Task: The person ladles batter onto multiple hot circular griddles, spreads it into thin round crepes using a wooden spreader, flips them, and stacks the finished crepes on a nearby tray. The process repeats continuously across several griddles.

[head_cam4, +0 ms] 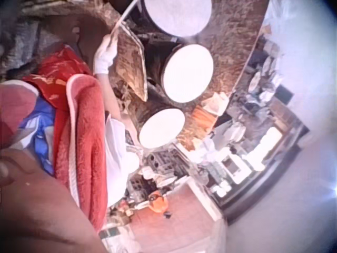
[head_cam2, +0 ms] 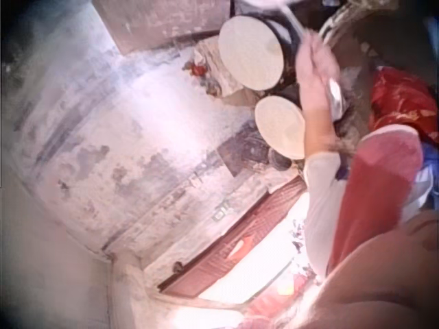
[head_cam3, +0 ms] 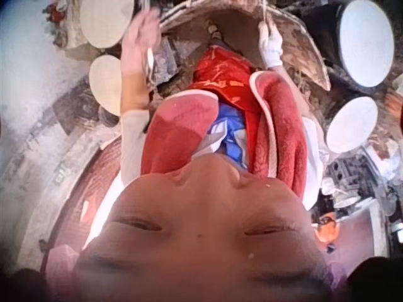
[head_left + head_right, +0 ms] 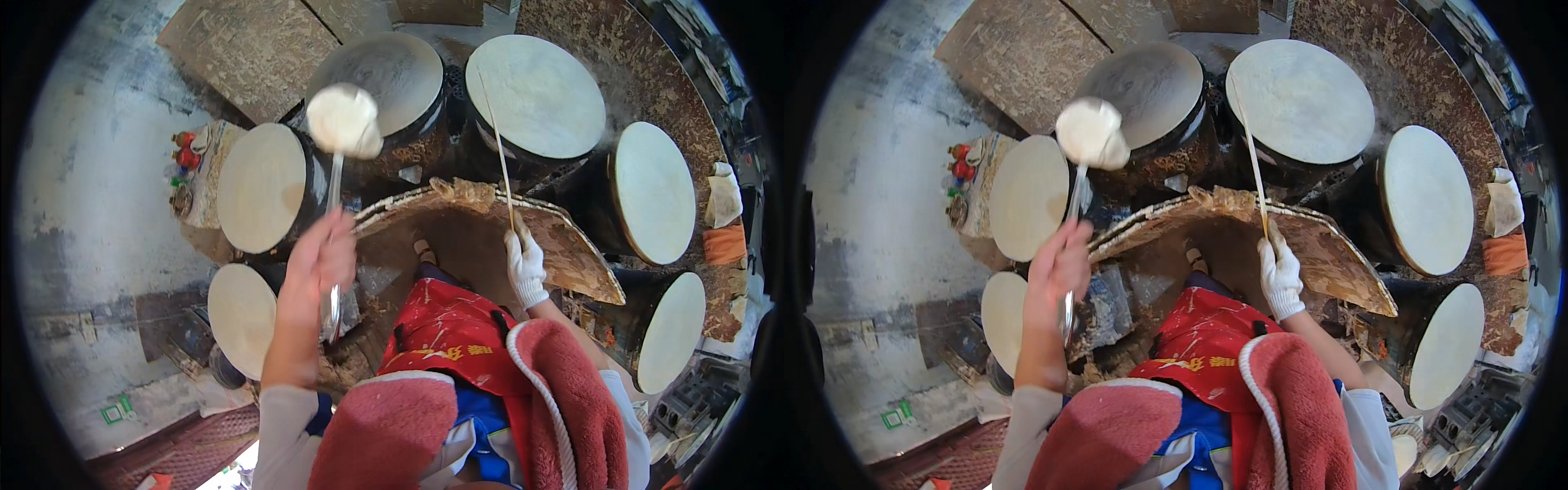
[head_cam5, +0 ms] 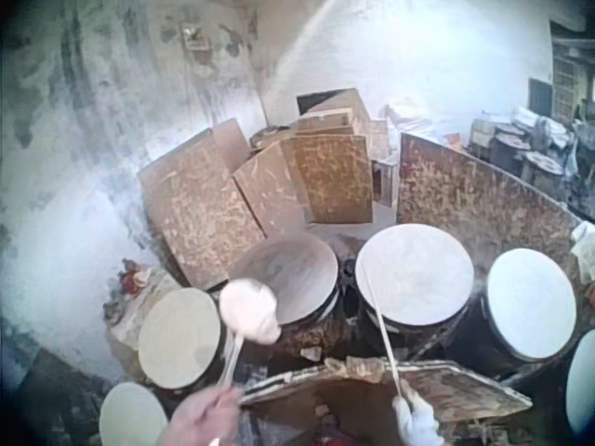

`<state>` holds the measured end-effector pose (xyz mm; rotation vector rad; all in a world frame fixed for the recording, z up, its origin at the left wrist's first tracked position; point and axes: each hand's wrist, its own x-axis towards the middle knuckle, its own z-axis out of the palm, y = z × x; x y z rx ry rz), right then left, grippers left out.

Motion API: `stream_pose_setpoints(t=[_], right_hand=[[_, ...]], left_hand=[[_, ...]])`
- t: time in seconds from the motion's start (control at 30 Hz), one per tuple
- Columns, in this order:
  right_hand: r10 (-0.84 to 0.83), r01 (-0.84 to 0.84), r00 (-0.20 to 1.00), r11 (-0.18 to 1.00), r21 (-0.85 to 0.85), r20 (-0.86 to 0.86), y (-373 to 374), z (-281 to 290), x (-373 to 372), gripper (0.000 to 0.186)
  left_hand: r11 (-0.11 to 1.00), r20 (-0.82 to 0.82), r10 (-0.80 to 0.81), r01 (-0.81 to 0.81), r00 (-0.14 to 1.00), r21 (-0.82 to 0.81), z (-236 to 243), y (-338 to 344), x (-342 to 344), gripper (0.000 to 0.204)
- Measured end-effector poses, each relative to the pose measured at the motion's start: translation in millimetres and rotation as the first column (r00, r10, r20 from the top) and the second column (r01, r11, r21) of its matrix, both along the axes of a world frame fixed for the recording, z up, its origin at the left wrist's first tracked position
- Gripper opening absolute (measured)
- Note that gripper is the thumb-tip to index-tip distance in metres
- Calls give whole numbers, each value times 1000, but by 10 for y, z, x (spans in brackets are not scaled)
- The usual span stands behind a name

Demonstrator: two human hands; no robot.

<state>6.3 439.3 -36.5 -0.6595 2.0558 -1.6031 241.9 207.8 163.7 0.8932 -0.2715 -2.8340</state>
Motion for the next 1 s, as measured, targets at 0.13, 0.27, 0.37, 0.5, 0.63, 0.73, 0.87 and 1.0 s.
stream_pose_setpoints(t=[0.13,0.27,0.37,0.5,0.63,0.73,0.87,1.0], right_hand=[[-22,15,997,996,-92,-77,-1040,33,-235,40],[-24,33,997,989,-141,69,-1985,-28,-279,40],[-34,60,977,991,-116,213,-2449,-123,-198,41],[-123,127,921,992,14,369,-2676,-139,-145,44],[-118,84,888,992,97,445,-2768,78,-290,45],[-102,52,929,988,148,357,-3063,331,-471,48],[-162,71,930,960,270,331,-3797,565,-598,44],[-113,-3,909,961,276,402,-4182,625,-646,49]], left_hand=[[986,40,-123,127,992,-111,-264,-1174,-1140,33],[993,133,-115,112,984,35,-686,-1886,-2158,32],[983,306,-119,156,944,-99,-1082,-2152,-2503,31],[816,645,-44,400,763,-418,-1513,-2319,-2156,29],[-144,613,516,767,598,-626,-1519,-2713,-1587,33],[-192,463,682,750,566,-633,-1260,-2909,-1303,35],[-299,90,781,497,618,-815,-844,-3014,-1272,24],[484,330,463,77,822,-871,-383,-2845,-1288,19]])
